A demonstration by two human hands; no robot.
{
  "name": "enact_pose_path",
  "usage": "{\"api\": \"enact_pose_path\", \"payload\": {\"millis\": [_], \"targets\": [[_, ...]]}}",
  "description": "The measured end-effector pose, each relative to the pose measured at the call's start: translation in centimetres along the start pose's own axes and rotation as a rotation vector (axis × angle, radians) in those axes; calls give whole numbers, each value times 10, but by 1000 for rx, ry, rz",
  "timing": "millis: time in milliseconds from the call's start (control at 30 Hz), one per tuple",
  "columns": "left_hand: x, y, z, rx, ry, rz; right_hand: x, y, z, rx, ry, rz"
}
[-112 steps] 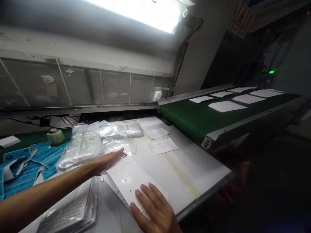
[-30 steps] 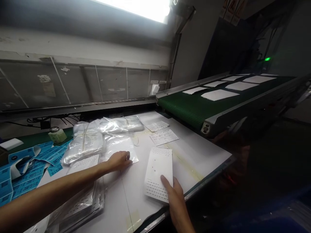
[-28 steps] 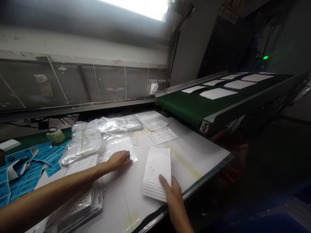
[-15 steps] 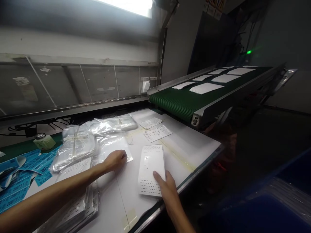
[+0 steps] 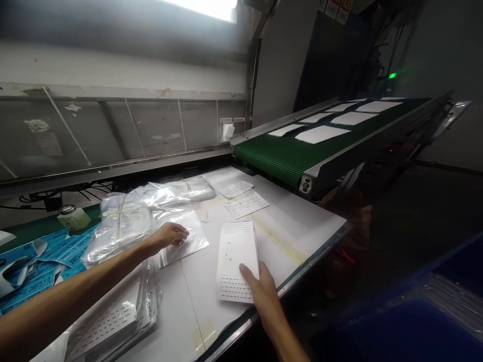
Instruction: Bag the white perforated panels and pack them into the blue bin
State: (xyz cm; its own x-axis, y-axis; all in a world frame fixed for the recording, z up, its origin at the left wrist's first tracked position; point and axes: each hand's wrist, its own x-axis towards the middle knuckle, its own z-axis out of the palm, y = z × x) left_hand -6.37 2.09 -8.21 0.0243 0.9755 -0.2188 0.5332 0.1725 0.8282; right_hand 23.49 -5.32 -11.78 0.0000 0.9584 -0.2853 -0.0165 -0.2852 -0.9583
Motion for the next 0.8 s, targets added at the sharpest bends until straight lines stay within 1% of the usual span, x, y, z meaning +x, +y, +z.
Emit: {"api": "enact_pose_path", "payload": {"millis": [67, 133, 233, 300, 367, 433, 500, 600, 700, 800], "targets": [[-1, 0, -4, -46, 25, 3, -6, -5, 2, 7, 7, -15], [0, 2, -7, -80, 39, 12, -11, -12, 7, -39, -15, -70], [1, 5, -13, -131, 48, 21, -10, -23, 24, -238, -114, -220], [4, 7, -17, -169, 55, 16, -3, -31, 43, -364, -144, -265], [6, 7, -21, -209, 62, 12, 10, -38, 67, -424, -138, -254], [7, 8, -23, -247, 67, 15, 25, -45, 92, -448, -130, -255], [6, 10, -25, -285, 68, 20, 39, -51, 116, -463, -151, -267], [0, 16, -26, -342, 44, 41, 53, -58, 143, -477, -190, -292], [-9, 25, -26, -393, -18, 70, 56, -61, 157, -478, -223, -317], [-17, 28, -27, -440, -59, 84, 53, -59, 155, -469, -235, -344]]}}
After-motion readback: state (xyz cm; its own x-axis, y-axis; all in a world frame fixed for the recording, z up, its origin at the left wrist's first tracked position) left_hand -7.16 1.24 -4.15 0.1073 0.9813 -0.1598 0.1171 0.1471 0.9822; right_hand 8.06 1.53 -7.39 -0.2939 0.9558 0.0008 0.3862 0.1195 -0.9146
